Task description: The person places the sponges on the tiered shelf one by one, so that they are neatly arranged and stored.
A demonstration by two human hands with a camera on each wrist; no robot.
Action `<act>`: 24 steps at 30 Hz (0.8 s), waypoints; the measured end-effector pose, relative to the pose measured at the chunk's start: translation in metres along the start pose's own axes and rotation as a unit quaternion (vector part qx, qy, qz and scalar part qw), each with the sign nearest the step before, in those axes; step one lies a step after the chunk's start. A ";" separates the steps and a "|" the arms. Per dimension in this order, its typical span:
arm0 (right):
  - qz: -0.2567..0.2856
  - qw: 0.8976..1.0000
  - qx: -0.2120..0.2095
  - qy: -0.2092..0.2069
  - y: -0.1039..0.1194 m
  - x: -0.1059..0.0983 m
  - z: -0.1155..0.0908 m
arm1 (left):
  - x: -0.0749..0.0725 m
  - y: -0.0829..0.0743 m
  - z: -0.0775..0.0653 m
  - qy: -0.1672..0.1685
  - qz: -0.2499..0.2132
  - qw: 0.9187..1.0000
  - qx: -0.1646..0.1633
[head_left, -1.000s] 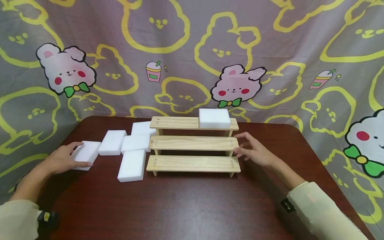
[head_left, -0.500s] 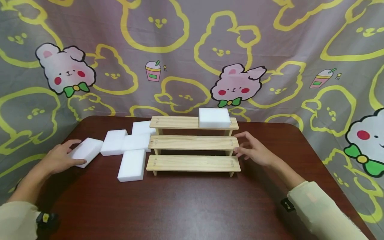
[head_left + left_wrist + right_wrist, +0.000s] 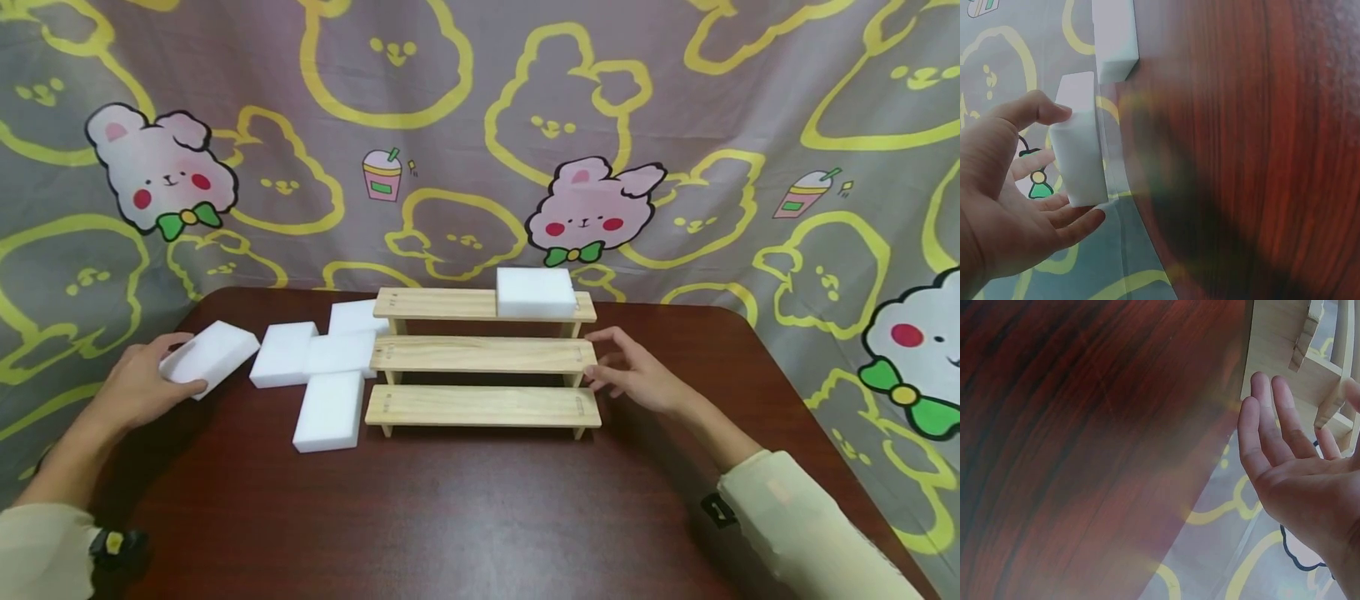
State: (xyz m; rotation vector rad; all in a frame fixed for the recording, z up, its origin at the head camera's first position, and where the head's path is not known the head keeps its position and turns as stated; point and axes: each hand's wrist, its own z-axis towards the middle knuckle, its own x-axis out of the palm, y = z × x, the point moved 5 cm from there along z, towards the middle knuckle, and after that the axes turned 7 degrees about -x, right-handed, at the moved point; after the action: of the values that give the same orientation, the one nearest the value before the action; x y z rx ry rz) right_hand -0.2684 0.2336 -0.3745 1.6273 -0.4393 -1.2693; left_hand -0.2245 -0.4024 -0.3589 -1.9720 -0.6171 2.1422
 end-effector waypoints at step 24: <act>-0.005 1.000 0.000 -0.001 -0.001 0.000 0.001 | 0.011 -0.050 0.000 0.027 -0.027 0.997 0.062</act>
State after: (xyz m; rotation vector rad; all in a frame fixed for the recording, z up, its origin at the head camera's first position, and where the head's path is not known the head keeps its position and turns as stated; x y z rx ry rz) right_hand -0.2694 0.2336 -0.3755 1.6298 -0.4315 -1.2791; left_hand -0.2331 -0.3530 -0.3485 -1.9182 -0.5079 2.0379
